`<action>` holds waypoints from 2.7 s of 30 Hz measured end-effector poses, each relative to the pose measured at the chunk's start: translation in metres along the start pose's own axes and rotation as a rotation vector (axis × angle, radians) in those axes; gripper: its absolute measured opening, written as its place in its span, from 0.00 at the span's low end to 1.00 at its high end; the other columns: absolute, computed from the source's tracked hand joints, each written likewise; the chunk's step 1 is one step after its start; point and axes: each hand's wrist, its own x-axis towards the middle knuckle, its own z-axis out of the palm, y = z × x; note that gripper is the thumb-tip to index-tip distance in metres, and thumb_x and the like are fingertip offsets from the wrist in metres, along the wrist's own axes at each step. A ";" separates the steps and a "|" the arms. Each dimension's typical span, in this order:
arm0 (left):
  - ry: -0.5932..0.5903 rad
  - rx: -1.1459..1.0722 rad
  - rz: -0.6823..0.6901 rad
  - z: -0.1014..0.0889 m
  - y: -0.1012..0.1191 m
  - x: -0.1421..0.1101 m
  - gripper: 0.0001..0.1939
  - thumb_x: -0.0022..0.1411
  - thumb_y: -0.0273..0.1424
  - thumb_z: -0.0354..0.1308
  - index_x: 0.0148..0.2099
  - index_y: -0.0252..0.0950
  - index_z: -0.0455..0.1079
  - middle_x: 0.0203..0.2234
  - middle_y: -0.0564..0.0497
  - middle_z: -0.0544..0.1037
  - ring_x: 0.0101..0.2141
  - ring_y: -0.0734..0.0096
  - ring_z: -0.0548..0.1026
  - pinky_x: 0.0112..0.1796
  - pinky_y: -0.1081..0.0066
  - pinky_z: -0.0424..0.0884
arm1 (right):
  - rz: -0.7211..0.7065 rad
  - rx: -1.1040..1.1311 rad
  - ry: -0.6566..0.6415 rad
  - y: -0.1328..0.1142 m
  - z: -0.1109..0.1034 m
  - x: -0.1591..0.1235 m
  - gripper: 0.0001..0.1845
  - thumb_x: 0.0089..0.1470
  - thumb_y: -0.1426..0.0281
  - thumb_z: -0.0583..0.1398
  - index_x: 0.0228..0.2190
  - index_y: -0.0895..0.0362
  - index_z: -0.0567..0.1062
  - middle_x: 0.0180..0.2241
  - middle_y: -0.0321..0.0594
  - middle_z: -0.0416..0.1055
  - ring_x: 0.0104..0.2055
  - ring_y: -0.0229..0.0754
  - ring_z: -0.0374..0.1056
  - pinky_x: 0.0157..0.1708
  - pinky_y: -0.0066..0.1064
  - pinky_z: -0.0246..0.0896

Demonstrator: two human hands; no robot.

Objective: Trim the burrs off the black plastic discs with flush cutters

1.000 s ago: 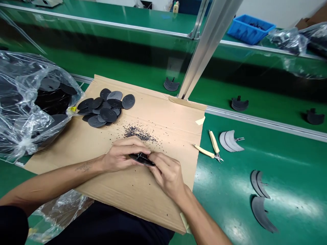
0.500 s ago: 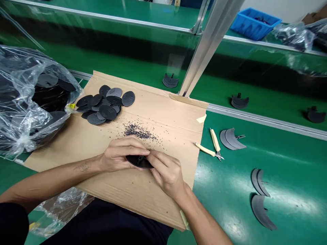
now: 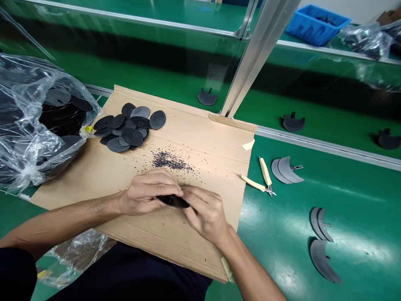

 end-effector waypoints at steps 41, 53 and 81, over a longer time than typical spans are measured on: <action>-0.114 -0.209 -0.275 0.011 0.000 -0.007 0.11 0.64 0.29 0.63 0.49 0.39 0.78 0.55 0.39 0.73 0.35 0.72 0.77 0.39 0.64 0.77 | 0.214 -0.018 0.595 -0.012 -0.071 0.012 0.03 0.61 0.68 0.61 0.38 0.52 0.72 0.37 0.39 0.69 0.35 0.41 0.72 0.35 0.35 0.73; -0.077 -0.323 -0.298 0.009 -0.008 0.001 0.12 0.61 0.31 0.67 0.48 0.38 0.79 0.42 0.43 0.82 0.45 0.61 0.80 0.45 0.62 0.78 | 0.539 0.831 0.472 -0.002 -0.024 0.017 0.08 0.61 0.64 0.60 0.31 0.51 0.67 0.27 0.35 0.73 0.30 0.43 0.78 0.30 0.35 0.77; 0.144 -0.210 -0.328 0.005 -0.009 0.001 0.13 0.61 0.32 0.67 0.48 0.36 0.77 0.35 0.47 0.80 0.36 0.71 0.78 0.36 0.70 0.76 | 0.374 0.094 0.262 0.003 -0.016 0.008 0.15 0.64 0.61 0.56 0.51 0.50 0.66 0.38 0.39 0.68 0.40 0.44 0.68 0.41 0.36 0.69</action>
